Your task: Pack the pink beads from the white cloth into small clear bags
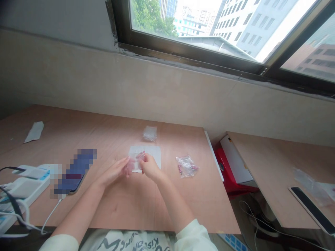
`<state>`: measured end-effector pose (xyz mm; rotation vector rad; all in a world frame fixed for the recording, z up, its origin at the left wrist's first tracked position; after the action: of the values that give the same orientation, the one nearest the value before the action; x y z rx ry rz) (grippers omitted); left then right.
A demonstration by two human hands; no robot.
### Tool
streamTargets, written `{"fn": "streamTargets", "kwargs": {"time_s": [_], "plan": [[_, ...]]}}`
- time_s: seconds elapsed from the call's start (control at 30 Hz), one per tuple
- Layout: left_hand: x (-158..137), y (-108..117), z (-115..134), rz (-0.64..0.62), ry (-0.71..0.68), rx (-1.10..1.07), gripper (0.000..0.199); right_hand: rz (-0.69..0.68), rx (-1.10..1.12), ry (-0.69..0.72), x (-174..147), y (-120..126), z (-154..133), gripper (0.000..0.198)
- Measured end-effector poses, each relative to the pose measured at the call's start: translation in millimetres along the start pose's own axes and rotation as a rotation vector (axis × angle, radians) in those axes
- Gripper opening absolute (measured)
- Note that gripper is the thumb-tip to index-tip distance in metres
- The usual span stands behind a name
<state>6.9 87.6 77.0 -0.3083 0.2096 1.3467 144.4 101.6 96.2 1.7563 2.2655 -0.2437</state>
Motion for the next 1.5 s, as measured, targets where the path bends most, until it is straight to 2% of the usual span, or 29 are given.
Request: {"fn": "streamTargets", "kwargs": {"time_s": [0.1,0.2,0.33,0.5,0.73,0.87,1.03,1.33,1.5], "plan": [[5.2,4.6,-8.3,0.054,-0.021,-0.046,0.033,0.213,-0.085,-0.035,9.4,2.7,11.6,0.01],[10.2,13.7,-19.0,0.147,-0.039,-0.048,0.036,0.281,-0.068,-0.07,13.4,1.5,23.1,0.011],[12.8,25.0,-33.1,0.259,-0.032,-0.05,0.041,0.199,0.035,-0.031,10.4,-6.3,35.9,0.019],[10.6,30.3,-38.9,0.333,-0.028,-0.083,0.039,0.047,0.048,-0.091,13.3,-14.3,55.4,0.026],[-0.7,34.5,-33.6,0.35,0.035,-0.169,0.021,0.077,0.098,-0.094,20.3,-6.0,62.4,0.025],[-3.4,39.1,-33.5,0.356,0.064,-0.17,0.02,0.061,0.128,-0.106,20.3,-2.2,63.8,0.026],[0.2,40.6,-30.2,0.298,0.032,-0.14,0.025,0.028,0.156,-0.106,22.8,0.6,67.1,0.028],[-0.2,33.8,-12.2,0.371,-0.071,-0.002,0.031,0.045,0.201,-0.145,23.7,2.5,68.5,0.024],[1.1,26.6,-4.6,0.364,-0.115,0.054,0.03,0.078,0.289,-0.183,19.4,5.0,65.0,0.023]]}}
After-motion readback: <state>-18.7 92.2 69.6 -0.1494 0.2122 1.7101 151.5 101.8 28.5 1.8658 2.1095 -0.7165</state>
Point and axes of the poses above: each hand's wrist, its own x-axis towards the middle knuckle, its own y-axis out of the back of the hand, z = x × y, the point moved 2 cm from there along x, towards the middle knuckle, and after that the axes turned 4 degrees about z, right-handed, at the moved point
